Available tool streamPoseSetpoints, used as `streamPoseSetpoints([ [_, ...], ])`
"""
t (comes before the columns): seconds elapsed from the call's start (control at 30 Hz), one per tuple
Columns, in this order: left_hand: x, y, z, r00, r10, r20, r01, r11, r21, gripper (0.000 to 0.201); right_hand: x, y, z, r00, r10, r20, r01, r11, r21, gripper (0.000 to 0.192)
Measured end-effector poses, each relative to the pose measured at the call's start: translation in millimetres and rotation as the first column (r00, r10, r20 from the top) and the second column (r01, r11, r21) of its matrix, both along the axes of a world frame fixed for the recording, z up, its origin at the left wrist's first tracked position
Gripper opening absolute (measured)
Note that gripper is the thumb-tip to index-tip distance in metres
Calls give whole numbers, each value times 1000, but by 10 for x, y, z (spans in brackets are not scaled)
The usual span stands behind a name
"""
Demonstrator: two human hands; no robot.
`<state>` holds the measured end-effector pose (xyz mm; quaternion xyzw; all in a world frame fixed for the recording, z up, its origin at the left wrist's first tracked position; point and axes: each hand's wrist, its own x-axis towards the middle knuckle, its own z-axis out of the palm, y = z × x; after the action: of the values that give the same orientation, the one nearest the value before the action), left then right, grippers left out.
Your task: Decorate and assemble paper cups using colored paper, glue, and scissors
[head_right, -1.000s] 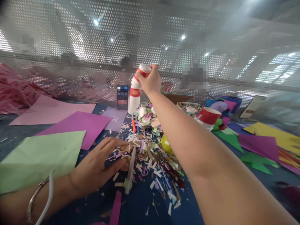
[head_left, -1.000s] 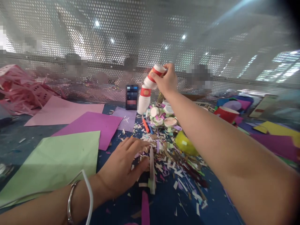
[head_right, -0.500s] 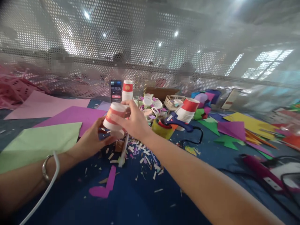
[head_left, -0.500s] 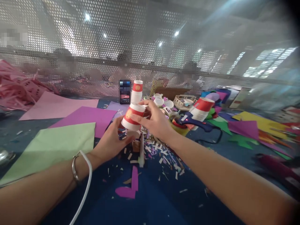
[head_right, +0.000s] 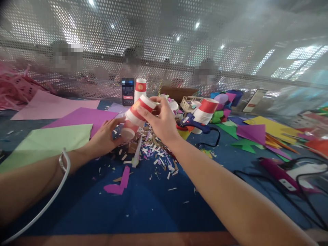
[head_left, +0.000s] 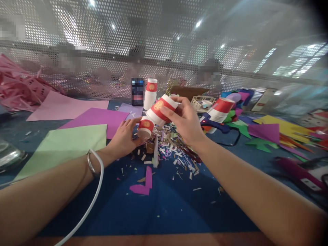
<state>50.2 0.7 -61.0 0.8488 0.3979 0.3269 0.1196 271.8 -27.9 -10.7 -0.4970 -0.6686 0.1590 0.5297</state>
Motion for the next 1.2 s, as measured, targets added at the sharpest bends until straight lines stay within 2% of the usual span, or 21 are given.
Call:
streamPoseSetpoints([
  [0.13, -37, 36, -34, 997, 30, -73, -28, 999, 30, 55, 165, -143, 32, 977, 53, -206, -59, 998, -23, 47],
  [0.37, -87, 142, -39, 998, 53, 24, -50, 994, -100, 31, 357, -464, 9, 974, 17, -225, -29, 998, -52, 43],
  [0.5, -106, 149, 20, 991, 125, 56, -121, 990, -79, 18, 404, -519, 3, 962, 18, -272, -36, 998, -61, 44],
  [0.63, -142, 134, 100, 977, 181, 109, -184, 983, 18, 12, 438, -539, 9, 972, 32, -233, -43, 998, -43, 44],
  [0.73, -146, 124, 124, 979, 157, 133, -165, 985, 57, 15, 442, -557, 19, 983, 35, -179, -44, 998, -45, 44],
  [0.83, -122, 109, 112, 993, 94, 67, -98, 994, 54, 31, 429, -559, 21, 983, 51, -176, -58, 998, -34, 45],
  [0.9, -108, 106, 93, 996, 93, -13, -92, 994, 55, 34, 425, -548, 8, 981, 60, -184, -66, 997, -31, 46],
  [1.2, -158, 210, 29, 983, 131, -125, -128, 991, 36, 14, 435, -511, -104, 997, 45, -60, -48, 997, -54, 51],
])
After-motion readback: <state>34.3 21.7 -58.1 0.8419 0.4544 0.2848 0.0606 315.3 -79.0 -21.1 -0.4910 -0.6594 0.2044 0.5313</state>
